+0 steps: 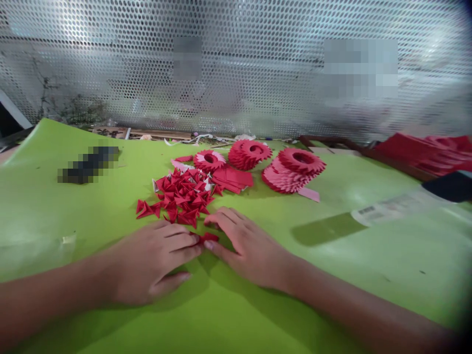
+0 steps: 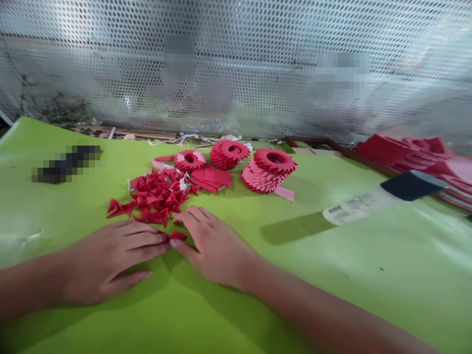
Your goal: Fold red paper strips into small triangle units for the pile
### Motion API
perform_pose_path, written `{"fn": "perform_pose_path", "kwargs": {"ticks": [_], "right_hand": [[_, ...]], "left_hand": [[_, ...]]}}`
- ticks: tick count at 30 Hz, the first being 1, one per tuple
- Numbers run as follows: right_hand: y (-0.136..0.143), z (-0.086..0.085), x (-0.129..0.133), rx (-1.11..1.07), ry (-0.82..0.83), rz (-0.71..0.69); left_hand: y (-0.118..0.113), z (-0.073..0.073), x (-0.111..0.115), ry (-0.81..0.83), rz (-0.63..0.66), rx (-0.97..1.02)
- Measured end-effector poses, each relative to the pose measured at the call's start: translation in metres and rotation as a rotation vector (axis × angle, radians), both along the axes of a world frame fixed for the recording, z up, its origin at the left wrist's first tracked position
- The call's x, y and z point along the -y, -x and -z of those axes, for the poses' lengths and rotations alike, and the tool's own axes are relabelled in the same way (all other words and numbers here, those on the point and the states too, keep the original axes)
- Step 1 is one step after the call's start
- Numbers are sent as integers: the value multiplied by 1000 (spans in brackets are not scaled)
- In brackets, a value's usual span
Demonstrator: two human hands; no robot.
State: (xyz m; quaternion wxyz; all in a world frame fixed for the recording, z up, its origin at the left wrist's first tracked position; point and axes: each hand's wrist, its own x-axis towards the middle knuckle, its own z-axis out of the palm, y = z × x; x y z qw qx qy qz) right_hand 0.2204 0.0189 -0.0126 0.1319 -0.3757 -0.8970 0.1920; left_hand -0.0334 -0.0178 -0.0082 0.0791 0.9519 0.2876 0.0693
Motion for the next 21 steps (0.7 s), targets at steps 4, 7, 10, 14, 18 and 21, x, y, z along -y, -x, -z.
{"fn": "perform_pose_path", "kwargs": {"ticks": [4, 7, 10, 14, 18, 21], "right_hand": [[0, -5, -4, -35, 110, 21], [2, -9, -4, -153, 192, 97], [7, -13, 3, -355, 288, 147], [14, -14, 16, -439, 435, 96], [17, -15, 22, -466, 490, 24], [16, -16, 19, -541, 546, 22]], "left_hand": [[1, -2, 1, -19, -54, 56], [-1, -6, 3, 9, -192, 155], [-6, -9, 6, 147, -319, 255], [-15, -10, 10, 376, -408, 396], [-18, -8, 10, 423, -402, 469], [-17, -8, 9, 472, -391, 532]]}}
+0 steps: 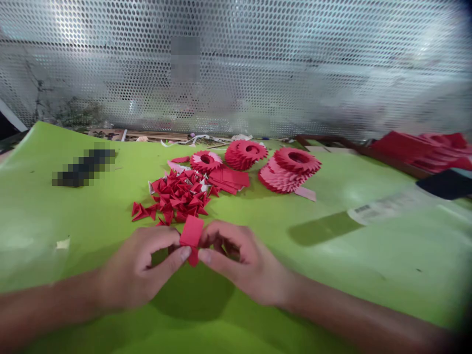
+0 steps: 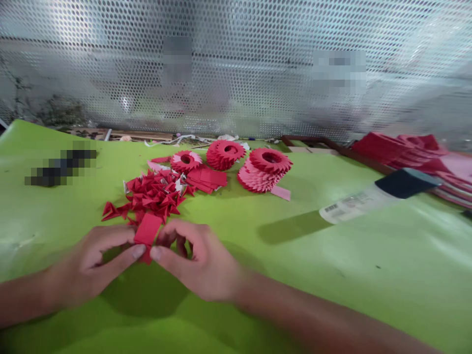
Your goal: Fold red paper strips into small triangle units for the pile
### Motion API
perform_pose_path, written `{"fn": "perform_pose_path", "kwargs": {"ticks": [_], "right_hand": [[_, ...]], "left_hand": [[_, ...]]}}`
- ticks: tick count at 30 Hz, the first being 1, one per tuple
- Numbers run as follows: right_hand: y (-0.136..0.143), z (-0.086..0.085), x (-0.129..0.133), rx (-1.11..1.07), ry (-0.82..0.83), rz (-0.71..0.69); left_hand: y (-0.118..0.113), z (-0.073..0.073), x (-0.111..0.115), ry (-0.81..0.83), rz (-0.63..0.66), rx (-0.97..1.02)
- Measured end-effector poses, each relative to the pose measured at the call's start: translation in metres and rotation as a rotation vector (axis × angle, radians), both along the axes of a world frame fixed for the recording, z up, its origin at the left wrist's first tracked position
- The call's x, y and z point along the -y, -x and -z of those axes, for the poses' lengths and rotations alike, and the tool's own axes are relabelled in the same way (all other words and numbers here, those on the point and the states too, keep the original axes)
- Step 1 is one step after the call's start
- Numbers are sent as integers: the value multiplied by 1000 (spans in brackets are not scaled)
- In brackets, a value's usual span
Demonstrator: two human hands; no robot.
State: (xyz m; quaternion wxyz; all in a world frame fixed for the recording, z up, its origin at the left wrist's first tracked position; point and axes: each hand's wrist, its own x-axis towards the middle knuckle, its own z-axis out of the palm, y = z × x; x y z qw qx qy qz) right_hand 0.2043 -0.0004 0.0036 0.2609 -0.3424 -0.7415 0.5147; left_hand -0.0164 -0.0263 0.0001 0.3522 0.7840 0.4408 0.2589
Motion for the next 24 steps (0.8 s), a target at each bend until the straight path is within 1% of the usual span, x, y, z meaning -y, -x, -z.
{"fn": "perform_pose_path", "kwargs": {"ticks": [3, 5, 6, 8, 11, 13, 15, 18, 21, 24], "right_hand": [[-1, 0, -2, -32, 32, 33], [0, 2, -2, -33, -47, 52], [0, 2, -2, -40, -125, 64], [-1, 4, -2, -68, -342, 60], [-4, 6, -4, -88, -755, -7], [-8, 5, -6, -55, -1004, -82], [-11, 2, -8, 10, -1153, -136], [-12, -4, -6, 96, -1235, -158], [-12, -7, -4, 121, -1256, -161], [-11, -6, -3, 108, -1257, -164]], "left_hand": [[1, -2, 0, 113, 52, 16], [1, -3, 1, 193, 96, 13], [1, -3, 2, 228, 107, 13], [1, -4, 2, 290, 104, 19], [2, -5, 1, 355, 96, 13], [3, -5, 0, 350, 102, 5], [4, -5, -1, 318, 110, 4], [6, -4, 0, 293, 119, 6], [5, -3, 1, 262, 114, 13], [3, -3, 1, 196, 99, 17]]}}
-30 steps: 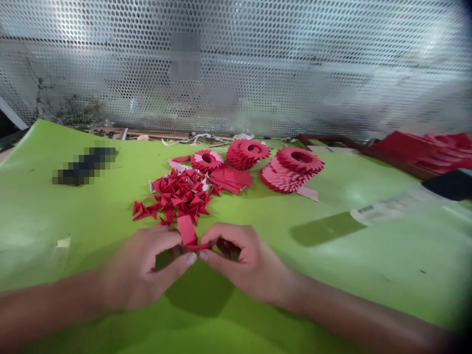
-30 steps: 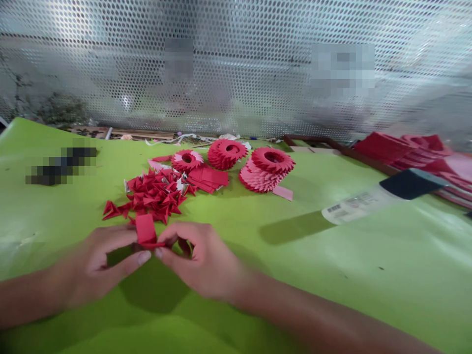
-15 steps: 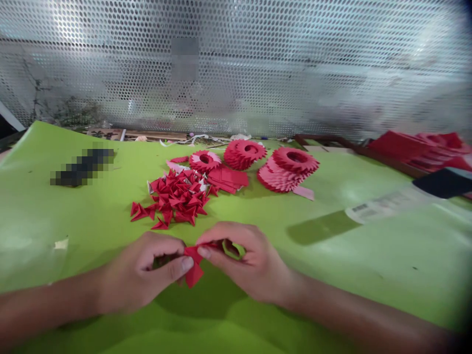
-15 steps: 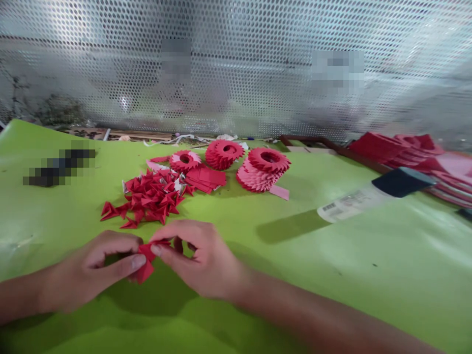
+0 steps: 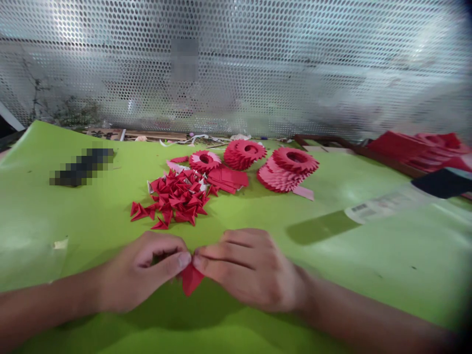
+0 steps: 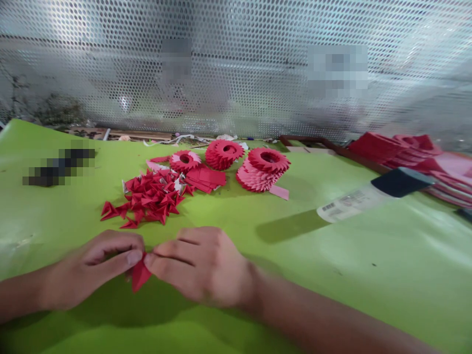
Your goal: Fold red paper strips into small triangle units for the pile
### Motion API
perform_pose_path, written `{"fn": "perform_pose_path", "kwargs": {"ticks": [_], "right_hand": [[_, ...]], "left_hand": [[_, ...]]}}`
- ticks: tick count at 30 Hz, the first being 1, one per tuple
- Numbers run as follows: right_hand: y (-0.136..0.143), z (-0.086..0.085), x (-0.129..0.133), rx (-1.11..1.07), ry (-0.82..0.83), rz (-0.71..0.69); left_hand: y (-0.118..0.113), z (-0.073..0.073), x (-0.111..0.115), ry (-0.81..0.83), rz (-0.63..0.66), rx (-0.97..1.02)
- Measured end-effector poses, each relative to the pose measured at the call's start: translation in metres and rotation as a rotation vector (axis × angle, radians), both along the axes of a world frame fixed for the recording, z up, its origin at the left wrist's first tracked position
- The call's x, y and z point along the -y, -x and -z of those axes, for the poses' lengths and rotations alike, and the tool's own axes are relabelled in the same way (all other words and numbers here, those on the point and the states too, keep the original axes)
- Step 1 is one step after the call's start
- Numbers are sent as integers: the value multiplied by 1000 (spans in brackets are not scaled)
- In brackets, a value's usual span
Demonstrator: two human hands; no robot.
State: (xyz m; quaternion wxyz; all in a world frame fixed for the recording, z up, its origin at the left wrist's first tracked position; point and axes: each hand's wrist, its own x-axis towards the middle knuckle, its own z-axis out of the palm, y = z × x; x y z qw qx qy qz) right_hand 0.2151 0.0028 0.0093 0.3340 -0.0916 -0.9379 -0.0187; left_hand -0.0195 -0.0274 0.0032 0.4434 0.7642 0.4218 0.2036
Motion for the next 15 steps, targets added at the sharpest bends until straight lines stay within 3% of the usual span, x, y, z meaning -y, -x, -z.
{"fn": "perform_pose_path", "kwargs": {"ticks": [3, 7, 11, 15], "right_hand": [[1, 5, 0, -17, 90, -31], [2, 7, 2, -183, 601, -79], [7, 3, 5, -33, 1056, 90], [13, 3, 8, 46, 1218, 156]], "left_hand": [[-2, 0, 0, -36, -11, -31], [-4, 1, 0, -31, -9, -31], [-6, 2, -1, -90, -8, -31], [-7, 1, 0, -159, -3, -71]]}}
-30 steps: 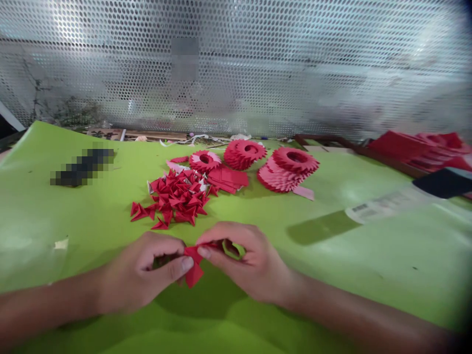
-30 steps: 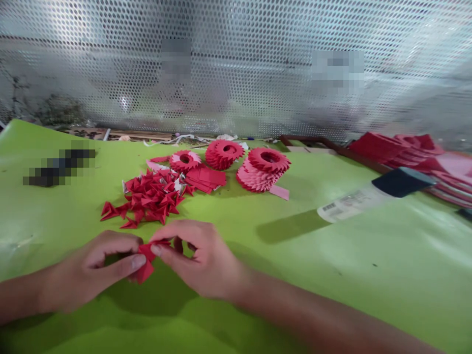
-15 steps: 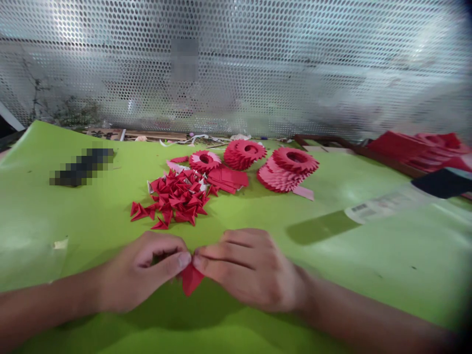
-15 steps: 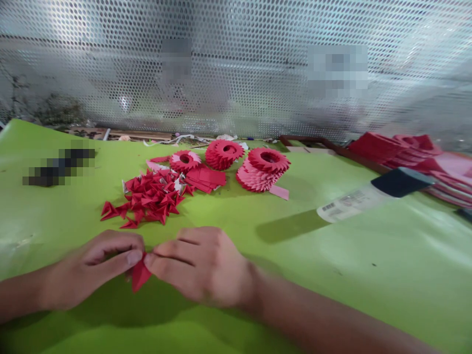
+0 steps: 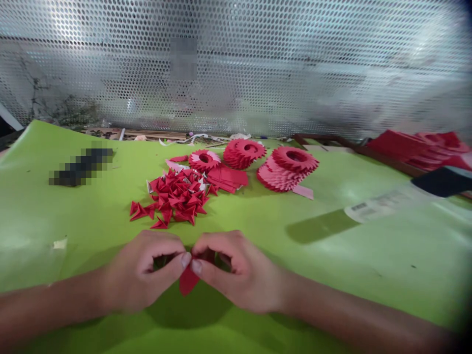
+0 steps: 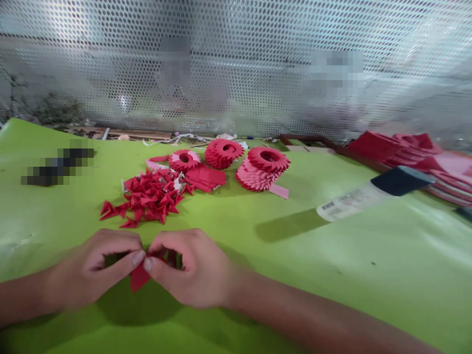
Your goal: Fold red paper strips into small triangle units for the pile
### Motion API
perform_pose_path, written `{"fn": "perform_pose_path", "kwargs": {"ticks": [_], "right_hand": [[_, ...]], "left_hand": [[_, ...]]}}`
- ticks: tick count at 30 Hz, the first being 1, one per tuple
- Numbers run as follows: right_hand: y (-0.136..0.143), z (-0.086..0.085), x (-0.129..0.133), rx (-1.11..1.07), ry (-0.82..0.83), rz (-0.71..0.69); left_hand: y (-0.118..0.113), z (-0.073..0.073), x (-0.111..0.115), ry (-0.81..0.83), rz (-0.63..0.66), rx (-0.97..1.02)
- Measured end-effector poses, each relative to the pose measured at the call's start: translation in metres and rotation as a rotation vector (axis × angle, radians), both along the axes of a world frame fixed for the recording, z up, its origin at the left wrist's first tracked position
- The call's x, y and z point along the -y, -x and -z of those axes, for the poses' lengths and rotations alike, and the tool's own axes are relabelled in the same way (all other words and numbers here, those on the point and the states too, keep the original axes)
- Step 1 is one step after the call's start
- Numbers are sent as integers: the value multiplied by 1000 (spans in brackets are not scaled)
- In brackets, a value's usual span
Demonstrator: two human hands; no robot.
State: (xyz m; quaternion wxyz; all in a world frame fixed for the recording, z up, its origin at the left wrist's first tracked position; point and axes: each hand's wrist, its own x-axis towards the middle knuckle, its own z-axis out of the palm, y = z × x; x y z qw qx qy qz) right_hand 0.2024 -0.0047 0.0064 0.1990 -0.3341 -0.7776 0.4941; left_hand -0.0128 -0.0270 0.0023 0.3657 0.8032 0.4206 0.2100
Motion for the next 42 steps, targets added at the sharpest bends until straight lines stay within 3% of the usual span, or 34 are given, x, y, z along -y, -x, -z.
{"fn": "perform_pose_path", "kwargs": {"ticks": [8, 15, 22, 26, 29, 36, 40, 42], "right_hand": [[3, 2, -1, -100, 172, 28], [4, 0, -1, -141, 182, 38], [-1, -7, -3, -51, 203, 71], [-6, -2, -11, -166, 246, 134], [-3, 0, -8, -203, 237, 83], [1, 0, 1, -199, -293, 236], [-2, 7, 0, -151, -708, 66], [-3, 10, 0, -103, -839, -12]], "left_hand": [[-1, 0, 0, -99, -5, 30], [-1, 2, 0, -161, 1, 52], [6, -3, -1, -204, 1, 122], [12, -6, -5, -236, -91, 165], [11, -4, -4, -225, -75, 133], [11, 7, -1, 24, -182, 141], [13, 8, -2, 124, -186, 203], [13, 7, -3, 136, -174, 216]]}}
